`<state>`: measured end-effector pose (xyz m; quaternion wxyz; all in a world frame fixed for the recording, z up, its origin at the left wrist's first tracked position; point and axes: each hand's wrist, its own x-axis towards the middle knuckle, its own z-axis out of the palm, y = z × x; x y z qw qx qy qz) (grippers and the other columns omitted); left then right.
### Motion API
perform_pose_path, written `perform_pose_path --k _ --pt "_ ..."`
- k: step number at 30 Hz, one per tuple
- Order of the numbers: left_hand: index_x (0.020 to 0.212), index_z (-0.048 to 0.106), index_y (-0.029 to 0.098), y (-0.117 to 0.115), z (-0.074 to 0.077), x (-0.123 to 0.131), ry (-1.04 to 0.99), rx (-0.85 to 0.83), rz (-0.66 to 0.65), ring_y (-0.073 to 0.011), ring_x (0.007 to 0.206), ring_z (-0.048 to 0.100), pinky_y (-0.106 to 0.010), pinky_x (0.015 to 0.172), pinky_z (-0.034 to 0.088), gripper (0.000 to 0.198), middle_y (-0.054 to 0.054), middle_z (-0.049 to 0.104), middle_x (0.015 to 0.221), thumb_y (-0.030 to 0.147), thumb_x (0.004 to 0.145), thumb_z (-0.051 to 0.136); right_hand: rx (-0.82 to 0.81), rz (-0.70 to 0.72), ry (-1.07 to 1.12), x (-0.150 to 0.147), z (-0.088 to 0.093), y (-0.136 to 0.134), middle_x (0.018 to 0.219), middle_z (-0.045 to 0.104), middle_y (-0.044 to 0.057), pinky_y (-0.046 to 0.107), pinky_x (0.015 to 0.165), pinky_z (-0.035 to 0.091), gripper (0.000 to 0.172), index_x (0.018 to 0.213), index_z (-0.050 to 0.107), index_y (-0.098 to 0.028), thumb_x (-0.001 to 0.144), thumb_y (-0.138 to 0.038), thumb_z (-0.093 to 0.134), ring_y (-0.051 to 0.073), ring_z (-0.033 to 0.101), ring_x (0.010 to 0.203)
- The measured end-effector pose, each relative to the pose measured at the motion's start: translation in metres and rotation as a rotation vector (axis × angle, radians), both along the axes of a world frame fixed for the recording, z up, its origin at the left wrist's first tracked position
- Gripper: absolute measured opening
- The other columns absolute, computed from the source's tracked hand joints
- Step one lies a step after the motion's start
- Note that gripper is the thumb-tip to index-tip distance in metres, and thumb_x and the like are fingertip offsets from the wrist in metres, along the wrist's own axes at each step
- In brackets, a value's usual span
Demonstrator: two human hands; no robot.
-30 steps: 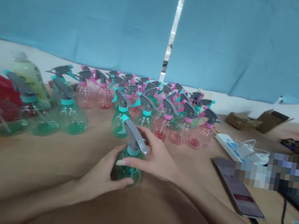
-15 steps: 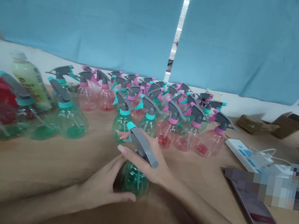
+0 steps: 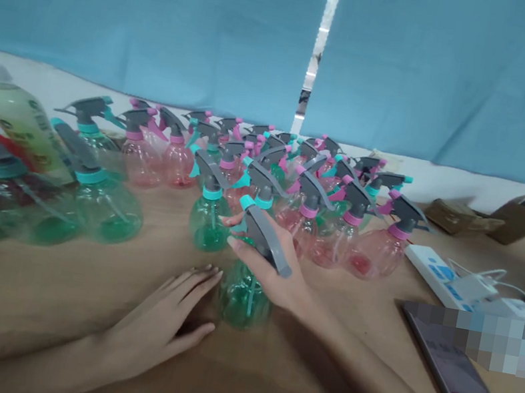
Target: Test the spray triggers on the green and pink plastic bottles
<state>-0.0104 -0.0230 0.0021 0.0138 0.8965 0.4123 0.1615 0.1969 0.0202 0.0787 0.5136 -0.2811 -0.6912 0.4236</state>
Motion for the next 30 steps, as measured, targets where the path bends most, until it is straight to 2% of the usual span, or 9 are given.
perform_pose_path --k 6,11,20,25,30 --pt "0.140 0.036 0.011 0.0001 0.0024 0.0018 0.038 0.014 -0.020 -0.0294 0.130 0.045 -0.047 0.104 0.040 0.055 -0.017 0.049 0.140 0.039 0.094 0.049 0.025 -0.069 -0.102 0.0017 0.0025 -0.0033 0.102 0.067 0.002 0.037 0.087 0.050 0.015 0.100 0.062 -0.026 0.086 -0.032 0.062 0.018 0.064 0.089" --pt "0.141 0.035 0.010 0.0001 0.0012 0.0007 0.049 0.010 -0.027 -0.0299 0.131 0.044 -0.049 0.103 0.040 0.056 -0.017 0.048 0.141 0.037 0.094 0.049 0.057 -0.051 -0.088 0.0014 0.0057 -0.0047 0.106 0.066 0.002 0.035 0.089 0.050 0.016 0.101 0.061 -0.026 0.086 -0.026 0.060 0.018 0.063 0.098" --pt "0.138 0.038 0.010 -0.0002 0.0065 0.0036 0.022 -0.047 -0.034 -0.0309 0.130 0.043 -0.051 0.104 0.039 0.055 -0.017 0.049 0.140 0.036 0.092 0.052 0.016 -0.048 -0.072 0.0016 0.0065 -0.0065 0.112 0.065 0.001 0.036 0.089 0.052 0.017 0.102 0.062 -0.028 0.085 -0.028 0.062 0.020 0.064 0.101" --pt "0.138 0.039 0.010 -0.0009 0.0081 0.0035 0.042 -0.058 -0.025 -0.0309 0.130 0.043 -0.051 0.104 0.039 0.053 -0.017 0.048 0.141 0.036 0.093 0.051 -0.042 -0.085 -0.157 0.0025 0.0074 -0.0091 0.096 0.066 0.002 0.037 0.076 0.054 0.020 0.102 0.062 -0.027 0.085 -0.038 0.062 0.018 0.065 0.078" --pt "0.136 0.042 0.009 -0.0011 0.0090 0.0038 0.061 -0.061 -0.035 -0.0310 0.131 0.042 -0.050 0.105 0.038 0.053 -0.017 0.047 0.142 0.037 0.093 0.053 -0.039 -0.105 -0.148 0.0024 0.0041 -0.0089 0.098 0.064 0.002 0.034 0.071 0.053 0.023 0.101 0.062 -0.027 0.086 -0.044 0.060 0.015 0.060 0.072"
